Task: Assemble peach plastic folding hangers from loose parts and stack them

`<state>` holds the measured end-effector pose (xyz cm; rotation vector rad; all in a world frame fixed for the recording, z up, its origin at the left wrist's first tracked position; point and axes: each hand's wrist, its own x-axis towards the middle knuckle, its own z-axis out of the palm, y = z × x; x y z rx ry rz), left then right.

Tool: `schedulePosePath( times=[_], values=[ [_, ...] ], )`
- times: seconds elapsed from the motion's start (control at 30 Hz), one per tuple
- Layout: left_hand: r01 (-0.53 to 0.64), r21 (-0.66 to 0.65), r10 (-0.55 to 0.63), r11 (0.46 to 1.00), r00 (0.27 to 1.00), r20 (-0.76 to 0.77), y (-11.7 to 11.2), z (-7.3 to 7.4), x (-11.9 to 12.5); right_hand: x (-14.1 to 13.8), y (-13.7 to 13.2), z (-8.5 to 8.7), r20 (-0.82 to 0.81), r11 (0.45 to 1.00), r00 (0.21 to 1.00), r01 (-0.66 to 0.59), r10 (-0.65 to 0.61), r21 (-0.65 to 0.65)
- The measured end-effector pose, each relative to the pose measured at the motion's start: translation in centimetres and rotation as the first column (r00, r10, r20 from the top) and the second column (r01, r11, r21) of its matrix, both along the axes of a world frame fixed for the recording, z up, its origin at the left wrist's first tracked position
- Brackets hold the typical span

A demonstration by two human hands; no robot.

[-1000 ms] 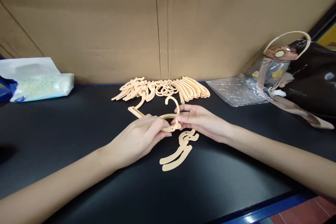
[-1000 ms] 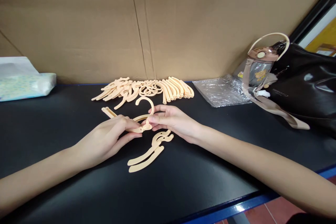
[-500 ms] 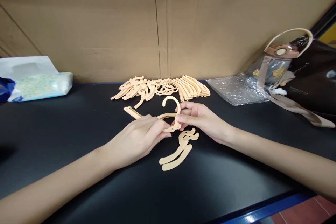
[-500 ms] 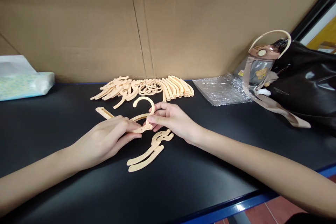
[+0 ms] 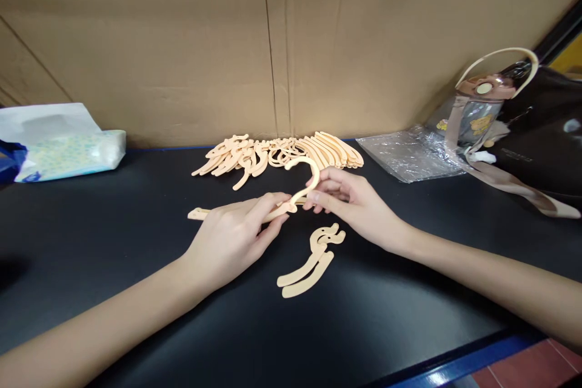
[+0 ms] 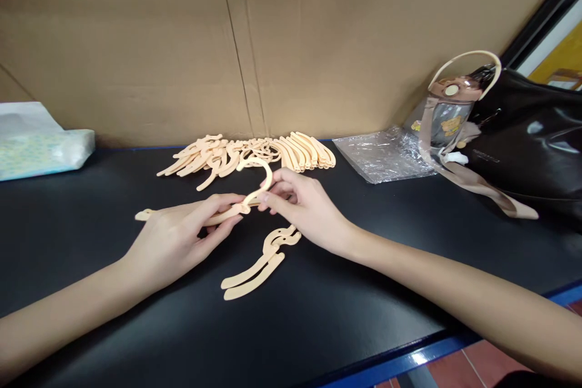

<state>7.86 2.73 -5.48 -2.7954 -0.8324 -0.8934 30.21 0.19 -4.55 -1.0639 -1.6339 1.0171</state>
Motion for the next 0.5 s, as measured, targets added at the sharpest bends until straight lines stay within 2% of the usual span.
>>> schedulePosePath(
  times=[0.1,0.23,0.33,0.43,0.5],
  values=[
    [-0.159,-0.061,0.160,0.985,0.987,0.019,0.0,0.1,-0.1,1.3,0.4,0.7,0.163,0.977,0.979,0.086,-0.119,0.197],
    [-0.350,-0.247,0.370,0.904,0.928,0.041,0.4,0.3,-0.2,3.0,1.1,1.4,0.363,0.913,0.897,0.095,-0.251,0.398],
    [-0.379,-0.382,0.427,0.843,0.903,0.046,0.9,0.2,-0.3,3.9,1.2,1.9,0.568,0.899,0.759,0.050,-0.318,0.435],
    [-0.369,-0.491,0.448,0.789,0.892,0.050,1.2,0.1,-0.4,4.2,1.2,2.4,0.760,0.921,0.604,-0.105,-0.239,0.374],
    [-0.355,-0.542,0.454,0.762,0.889,0.056,1.3,0.1,-0.4,4.0,1.2,2.3,0.808,0.927,0.564,-0.185,-0.172,0.327]
  ],
)
